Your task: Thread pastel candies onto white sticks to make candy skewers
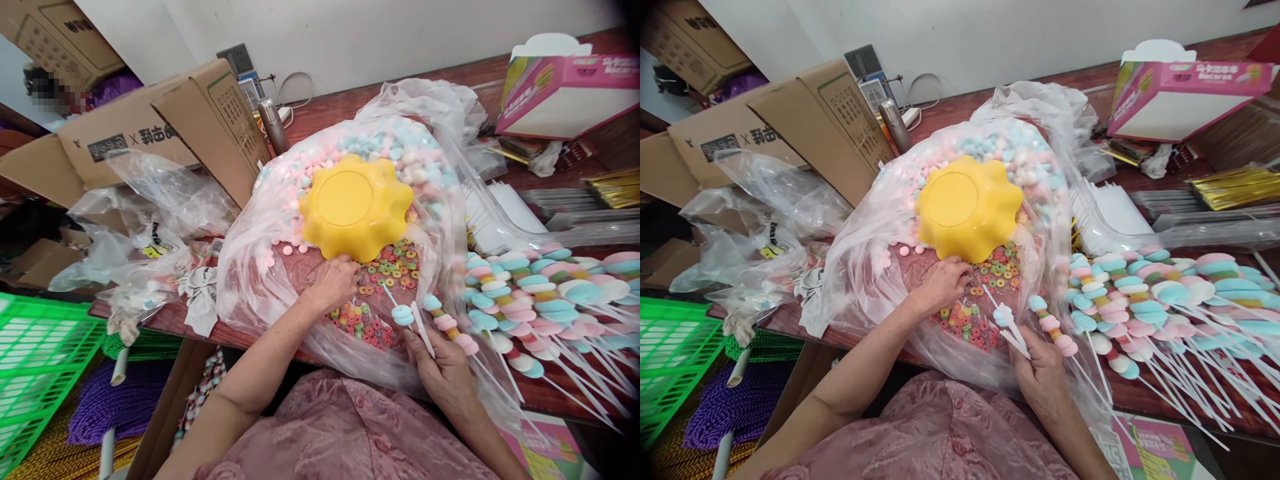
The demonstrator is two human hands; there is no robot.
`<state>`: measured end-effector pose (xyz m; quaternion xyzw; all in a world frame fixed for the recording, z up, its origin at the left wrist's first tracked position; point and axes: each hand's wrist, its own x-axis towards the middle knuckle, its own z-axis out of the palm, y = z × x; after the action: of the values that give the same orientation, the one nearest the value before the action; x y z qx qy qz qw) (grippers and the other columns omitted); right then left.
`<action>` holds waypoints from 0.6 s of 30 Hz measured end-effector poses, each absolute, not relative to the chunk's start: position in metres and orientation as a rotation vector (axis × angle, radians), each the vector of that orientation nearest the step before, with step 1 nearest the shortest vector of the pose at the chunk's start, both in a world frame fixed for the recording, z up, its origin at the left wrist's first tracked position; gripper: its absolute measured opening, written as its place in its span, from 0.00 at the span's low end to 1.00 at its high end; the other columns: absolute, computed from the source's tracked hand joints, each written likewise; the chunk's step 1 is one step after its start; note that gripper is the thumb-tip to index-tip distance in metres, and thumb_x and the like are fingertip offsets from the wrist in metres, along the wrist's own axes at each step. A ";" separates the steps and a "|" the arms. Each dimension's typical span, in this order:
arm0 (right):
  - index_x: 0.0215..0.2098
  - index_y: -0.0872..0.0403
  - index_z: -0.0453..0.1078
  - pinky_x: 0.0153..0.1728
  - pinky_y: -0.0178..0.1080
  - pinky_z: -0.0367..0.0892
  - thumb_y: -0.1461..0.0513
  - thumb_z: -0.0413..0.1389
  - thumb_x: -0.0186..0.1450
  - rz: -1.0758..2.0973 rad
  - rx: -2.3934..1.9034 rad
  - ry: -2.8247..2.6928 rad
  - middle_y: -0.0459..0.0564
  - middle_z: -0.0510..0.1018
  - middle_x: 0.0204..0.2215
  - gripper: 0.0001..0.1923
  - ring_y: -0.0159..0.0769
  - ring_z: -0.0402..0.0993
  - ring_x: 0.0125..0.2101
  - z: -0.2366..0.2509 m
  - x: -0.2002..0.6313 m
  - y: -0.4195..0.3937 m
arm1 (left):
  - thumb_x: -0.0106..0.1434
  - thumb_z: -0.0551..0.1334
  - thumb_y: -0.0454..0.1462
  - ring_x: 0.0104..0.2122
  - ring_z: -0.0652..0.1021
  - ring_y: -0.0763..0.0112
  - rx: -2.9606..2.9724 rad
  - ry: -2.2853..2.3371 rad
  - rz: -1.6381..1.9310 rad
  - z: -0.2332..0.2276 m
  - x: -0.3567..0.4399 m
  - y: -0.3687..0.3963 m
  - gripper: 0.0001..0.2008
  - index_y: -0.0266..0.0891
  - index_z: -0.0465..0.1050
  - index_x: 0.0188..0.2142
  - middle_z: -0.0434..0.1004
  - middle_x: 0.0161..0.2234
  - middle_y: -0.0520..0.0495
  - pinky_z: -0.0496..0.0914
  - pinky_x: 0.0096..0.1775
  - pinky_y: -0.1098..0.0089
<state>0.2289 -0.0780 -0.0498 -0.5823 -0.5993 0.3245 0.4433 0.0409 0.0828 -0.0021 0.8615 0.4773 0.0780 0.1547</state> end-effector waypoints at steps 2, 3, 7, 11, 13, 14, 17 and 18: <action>0.24 0.51 0.61 0.22 0.33 0.59 0.60 0.50 0.69 0.778 -1.444 -1.500 0.41 0.65 0.18 0.15 0.29 0.61 0.19 -0.048 0.229 -0.078 | 0.61 0.59 0.30 0.41 0.77 0.60 2.508 1.350 0.196 -0.003 0.039 0.081 0.09 0.38 0.79 0.37 0.76 0.39 0.41 0.73 0.45 0.62; 0.23 0.51 0.60 0.22 0.33 0.59 0.61 0.50 0.69 0.770 -1.443 -1.508 0.41 0.65 0.18 0.15 0.29 0.61 0.19 -0.048 0.229 -0.078 | 0.61 0.59 0.30 0.42 0.76 0.59 2.533 1.323 0.197 -0.003 0.037 0.079 0.10 0.38 0.78 0.37 0.76 0.40 0.41 0.73 0.46 0.62; 0.23 0.51 0.60 0.23 0.33 0.61 0.62 0.50 0.68 0.746 -1.436 -1.529 0.41 0.68 0.19 0.14 0.29 0.63 0.19 -0.048 0.229 -0.077 | 0.59 0.59 0.29 0.46 0.75 0.58 2.592 1.213 0.217 -0.005 0.028 0.074 0.11 0.37 0.78 0.39 0.74 0.43 0.40 0.72 0.51 0.60; 0.23 0.51 0.61 0.24 0.33 0.62 0.62 0.50 0.67 0.745 -1.442 -1.563 0.42 0.70 0.20 0.13 0.30 0.65 0.20 -0.049 0.229 -0.076 | 0.61 0.60 0.32 0.45 0.75 0.59 2.580 1.243 0.159 -0.001 0.029 0.076 0.08 0.39 0.78 0.37 0.75 0.41 0.42 0.72 0.50 0.60; 0.24 0.51 0.61 0.24 0.33 0.62 0.63 0.50 0.67 0.743 -1.435 -1.568 0.42 0.70 0.20 0.13 0.30 0.66 0.20 -0.048 0.230 -0.076 | 0.62 0.59 0.32 0.44 0.75 0.60 2.593 1.246 0.128 0.001 0.030 0.078 0.08 0.39 0.78 0.37 0.75 0.40 0.43 0.72 0.48 0.62; 0.24 0.52 0.61 0.24 0.32 0.62 0.63 0.50 0.67 0.739 -1.430 -1.569 0.42 0.71 0.20 0.13 0.29 0.66 0.20 -0.047 0.229 -0.076 | 0.63 0.59 0.32 0.44 0.75 0.60 2.601 1.243 0.127 0.001 0.031 0.079 0.08 0.39 0.78 0.37 0.75 0.40 0.43 0.72 0.48 0.62; 0.24 0.52 0.61 0.24 0.32 0.62 0.65 0.50 0.67 0.724 -1.417 -1.577 0.42 0.72 0.20 0.13 0.29 0.67 0.20 -0.043 0.228 -0.077 | 0.66 0.56 0.32 0.44 0.75 0.62 2.593 1.244 0.212 -0.001 0.029 0.078 0.10 0.38 0.77 0.39 0.75 0.41 0.42 0.71 0.49 0.63; 0.24 0.52 0.62 0.24 0.31 0.63 0.66 0.49 0.67 0.717 -1.411 -1.589 0.42 0.72 0.21 0.12 0.29 0.67 0.20 -0.042 0.228 -0.077 | 0.67 0.56 0.33 0.44 0.75 0.62 2.581 1.250 0.251 -0.003 0.028 0.077 0.10 0.38 0.77 0.39 0.75 0.41 0.42 0.71 0.50 0.63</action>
<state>0.2277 -0.0767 -0.0425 -0.5669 -0.6380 0.2878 0.4345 0.0278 0.0769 -0.0028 0.8889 0.4304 0.0863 0.1309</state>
